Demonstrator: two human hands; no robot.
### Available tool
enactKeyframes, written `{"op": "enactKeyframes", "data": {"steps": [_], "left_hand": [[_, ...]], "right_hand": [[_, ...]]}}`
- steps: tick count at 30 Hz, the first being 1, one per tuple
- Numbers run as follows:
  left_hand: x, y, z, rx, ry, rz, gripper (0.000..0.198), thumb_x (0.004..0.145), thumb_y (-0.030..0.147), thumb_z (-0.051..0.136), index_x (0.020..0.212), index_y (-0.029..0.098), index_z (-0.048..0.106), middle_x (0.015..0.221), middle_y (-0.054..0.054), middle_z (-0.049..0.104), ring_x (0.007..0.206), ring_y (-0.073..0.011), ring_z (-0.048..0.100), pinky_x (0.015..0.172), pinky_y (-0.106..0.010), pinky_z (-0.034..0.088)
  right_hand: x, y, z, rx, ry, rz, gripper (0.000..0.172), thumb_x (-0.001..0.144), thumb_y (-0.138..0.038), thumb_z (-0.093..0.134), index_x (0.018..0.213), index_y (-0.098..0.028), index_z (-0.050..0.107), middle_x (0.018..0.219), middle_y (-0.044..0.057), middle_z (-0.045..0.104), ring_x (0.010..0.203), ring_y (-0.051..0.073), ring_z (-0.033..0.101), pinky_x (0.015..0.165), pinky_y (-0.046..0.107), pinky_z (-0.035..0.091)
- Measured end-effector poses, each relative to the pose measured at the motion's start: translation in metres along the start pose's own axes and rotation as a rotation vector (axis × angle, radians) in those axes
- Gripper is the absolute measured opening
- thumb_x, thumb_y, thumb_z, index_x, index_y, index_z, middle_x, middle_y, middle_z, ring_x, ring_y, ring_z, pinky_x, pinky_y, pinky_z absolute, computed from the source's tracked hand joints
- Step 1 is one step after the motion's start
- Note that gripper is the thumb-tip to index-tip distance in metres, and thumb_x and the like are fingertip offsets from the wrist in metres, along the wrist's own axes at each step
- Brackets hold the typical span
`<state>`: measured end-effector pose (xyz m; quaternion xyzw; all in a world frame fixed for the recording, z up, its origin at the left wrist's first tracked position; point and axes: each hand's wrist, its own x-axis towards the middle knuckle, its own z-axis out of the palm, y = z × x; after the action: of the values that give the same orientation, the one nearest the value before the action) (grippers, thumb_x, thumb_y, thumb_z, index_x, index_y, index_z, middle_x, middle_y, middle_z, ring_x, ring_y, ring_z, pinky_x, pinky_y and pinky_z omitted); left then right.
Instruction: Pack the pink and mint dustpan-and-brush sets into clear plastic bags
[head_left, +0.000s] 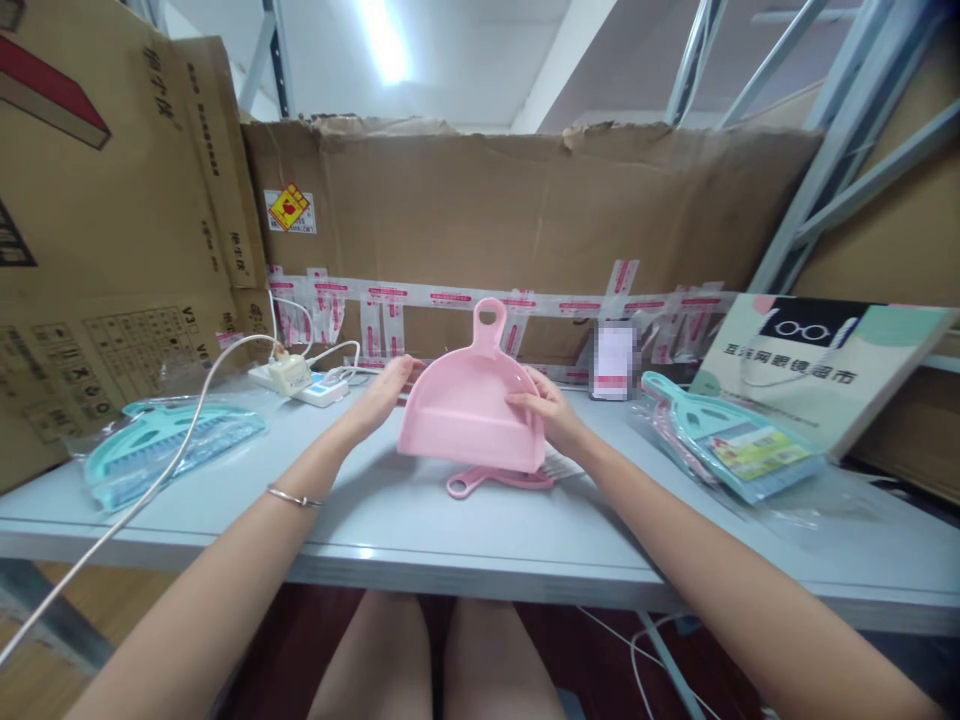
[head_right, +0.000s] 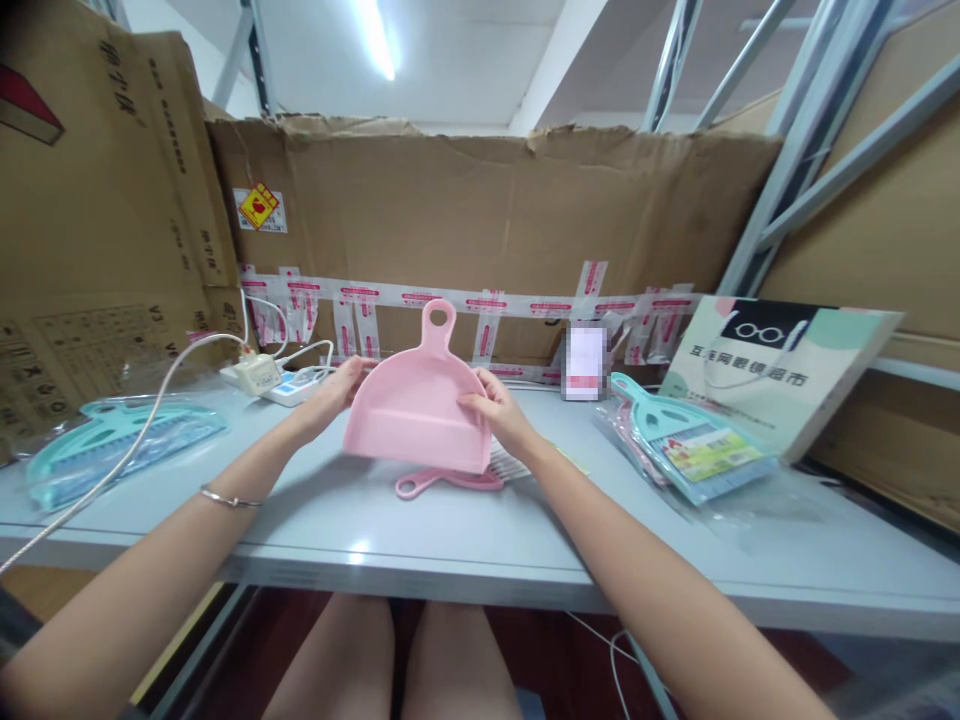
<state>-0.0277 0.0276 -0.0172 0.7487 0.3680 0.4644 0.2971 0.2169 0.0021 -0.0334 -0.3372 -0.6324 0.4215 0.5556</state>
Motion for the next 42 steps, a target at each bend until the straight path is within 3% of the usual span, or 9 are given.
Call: {"op": "enactKeyframes", "data": {"steps": [2, 4, 9, 14, 19, 27, 33, 37, 42], "left_hand": [[-0.005, 0.001, 0.005, -0.137, -0.185, -0.122, 0.054, 0.083, 0.061, 0.042, 0.109, 0.018, 0.061, 0.098, -0.010, 0.067, 0.093, -0.0244, 0.062, 0.078, -0.035, 0.050], [-0.008, 0.003, 0.011, -0.175, -0.211, -0.152, 0.049, 0.074, 0.054, 0.060, 0.108, 0.019, 0.063, 0.098, -0.007, 0.068, 0.094, -0.0245, 0.061, 0.077, -0.032, 0.049], [-0.003, -0.001, 0.012, -0.257, 0.040, -0.166, 0.047, 0.061, 0.045, 0.072, 0.096, 0.014, 0.065, 0.089, -0.006, 0.068, 0.080, -0.0213, 0.062, 0.069, -0.029, 0.047], [0.005, -0.007, 0.006, -0.315, 0.348, -0.096, 0.047, 0.059, 0.041, 0.071, 0.095, 0.013, 0.062, 0.090, -0.006, 0.066, 0.082, -0.0201, 0.059, 0.072, -0.028, 0.045], [0.002, -0.006, 0.010, -0.297, 0.274, -0.064, 0.038, 0.062, 0.038, 0.068, 0.091, 0.014, 0.063, 0.086, -0.004, 0.065, 0.079, -0.0187, 0.058, 0.069, -0.027, 0.045], [0.000, -0.004, 0.006, -0.302, 0.212, -0.007, 0.043, 0.066, 0.038, 0.067, 0.102, 0.016, 0.061, 0.095, -0.005, 0.063, 0.084, -0.0177, 0.057, 0.073, -0.027, 0.046], [0.003, -0.010, 0.002, -0.252, 0.253, 0.019, 0.030, 0.067, 0.033, 0.064, 0.092, 0.017, 0.056, 0.082, 0.000, 0.056, 0.074, -0.0135, 0.051, 0.066, -0.023, 0.042], [0.003, -0.011, 0.002, -0.308, 0.204, -0.010, 0.032, 0.061, 0.026, 0.066, 0.087, 0.018, 0.052, 0.078, 0.002, 0.052, 0.071, -0.0126, 0.050, 0.063, -0.022, 0.040], [-0.003, -0.007, 0.006, -0.338, -0.058, -0.002, 0.049, 0.064, 0.022, 0.063, 0.112, 0.023, 0.052, 0.101, -0.001, 0.059, 0.089, -0.0173, 0.056, 0.073, -0.026, 0.045]], "right_hand": [[0.001, 0.000, -0.001, -0.041, 0.031, -0.050, 0.026, 0.063, -0.034, 0.067, 0.077, -0.022, 0.048, 0.072, -0.005, 0.050, 0.067, 0.012, 0.047, 0.063, 0.025, 0.038], [0.000, -0.001, -0.001, -0.102, 0.008, -0.057, 0.027, 0.065, -0.037, 0.066, 0.077, -0.022, 0.046, 0.071, -0.005, 0.049, 0.066, 0.012, 0.046, 0.062, 0.025, 0.037], [-0.003, -0.011, -0.018, -0.378, -0.171, 0.019, 0.034, 0.070, -0.049, 0.063, 0.087, -0.022, 0.049, 0.080, -0.001, 0.055, 0.073, 0.014, 0.049, 0.066, 0.027, 0.038], [-0.010, -0.023, -0.040, -0.847, -0.441, 0.211, 0.029, 0.065, -0.046, 0.069, 0.069, -0.019, 0.059, 0.064, -0.002, 0.051, 0.060, 0.011, 0.040, 0.055, 0.025, 0.030], [-0.021, -0.027, -0.024, -0.846, -0.692, 0.345, 0.016, 0.060, -0.032, 0.072, 0.064, -0.021, 0.063, 0.061, -0.002, 0.055, 0.057, 0.011, 0.045, 0.050, 0.024, 0.031], [-0.024, -0.034, -0.017, -0.819, -0.680, 0.212, 0.007, 0.063, -0.026, 0.067, 0.063, -0.020, 0.064, 0.070, 0.001, 0.059, 0.062, 0.013, 0.050, 0.053, 0.024, 0.037], [-0.028, -0.052, -0.022, -0.768, -0.484, 0.042, 0.006, 0.065, -0.023, 0.062, 0.069, -0.021, 0.058, 0.083, 0.001, 0.058, 0.075, 0.015, 0.051, 0.064, 0.026, 0.039], [-0.030, -0.059, -0.027, -0.531, -0.361, 0.033, 0.027, 0.074, -0.040, 0.060, 0.064, -0.020, 0.046, 0.065, -0.002, 0.045, 0.060, 0.010, 0.040, 0.053, 0.023, 0.031], [-0.026, -0.045, -0.009, -0.348, -0.154, -0.028, 0.051, 0.068, -0.063, 0.061, 0.057, -0.021, 0.035, 0.055, -0.005, 0.033, 0.051, 0.008, 0.029, 0.048, 0.023, 0.025]]}}
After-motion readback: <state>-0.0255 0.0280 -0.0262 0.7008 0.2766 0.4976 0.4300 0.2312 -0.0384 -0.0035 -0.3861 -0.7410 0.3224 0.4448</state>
